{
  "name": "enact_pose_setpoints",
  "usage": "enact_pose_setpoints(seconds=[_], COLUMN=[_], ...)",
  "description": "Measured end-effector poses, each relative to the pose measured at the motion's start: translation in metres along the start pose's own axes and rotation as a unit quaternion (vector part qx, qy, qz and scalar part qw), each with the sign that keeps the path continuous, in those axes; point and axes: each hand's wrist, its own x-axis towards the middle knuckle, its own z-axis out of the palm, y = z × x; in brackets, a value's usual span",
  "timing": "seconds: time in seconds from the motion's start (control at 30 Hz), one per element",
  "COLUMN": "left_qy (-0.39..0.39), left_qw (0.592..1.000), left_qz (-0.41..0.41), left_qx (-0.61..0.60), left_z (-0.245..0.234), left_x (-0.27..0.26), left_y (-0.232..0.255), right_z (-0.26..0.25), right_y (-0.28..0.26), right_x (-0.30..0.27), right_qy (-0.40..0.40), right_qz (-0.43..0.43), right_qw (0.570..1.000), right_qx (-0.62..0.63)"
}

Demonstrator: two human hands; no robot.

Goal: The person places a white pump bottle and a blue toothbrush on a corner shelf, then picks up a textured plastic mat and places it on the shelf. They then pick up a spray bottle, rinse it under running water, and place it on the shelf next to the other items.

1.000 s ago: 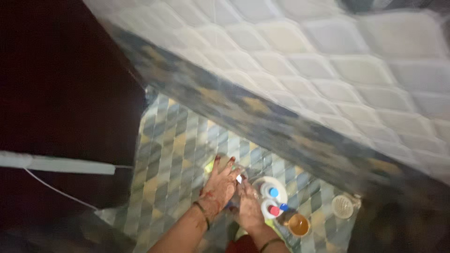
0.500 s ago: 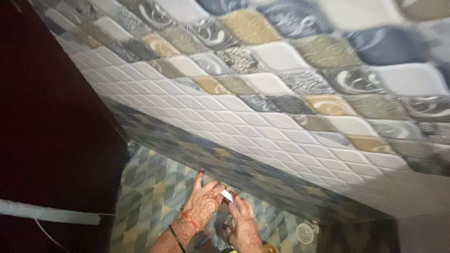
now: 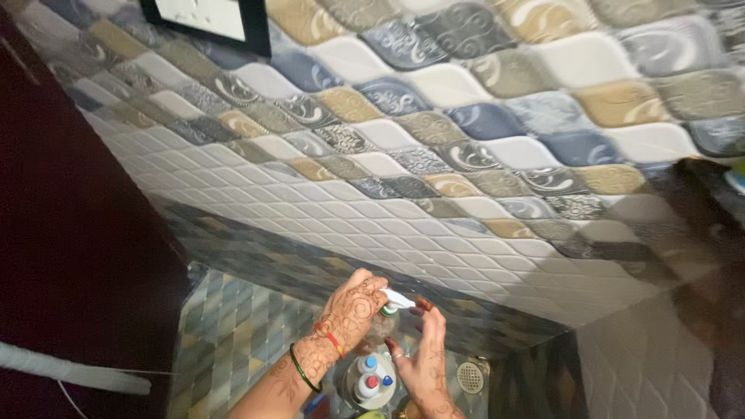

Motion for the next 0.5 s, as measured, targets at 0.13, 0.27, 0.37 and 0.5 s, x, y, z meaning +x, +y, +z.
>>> enact_pose_setpoints(seconds=[0.13, 0.27, 0.37, 0.5], left_qy=[-0.013, 0.025, 0.041, 0.079], left_qw=[0.997, 0.994, 0.993, 0.990], left_qz=[0.066, 0.102, 0.102, 0.113], left_qx=[0.031, 0.020, 0.036, -0.016], left_z=[-0.014, -0.031, -0.043, -0.056], left_x=[0.022, 0.044, 0.059, 0.076], left_y=[0.029, 0.060, 0.082, 0.108], right_z=[-0.014, -0.022, -0.029, -0.043], right_y=[-0.018, -0.029, -0.036, -0.039], right_x=[-0.003, -0.001, 0.000, 0.004], right_qy=[0.027, 0.039, 0.034, 0.046], right_qz=[-0.004, 0.036, 0.047, 0.144], right_qw=[0.999, 0.999, 0.998, 0.988], right_qx=[-0.018, 0.005, -0.007, 0.017])
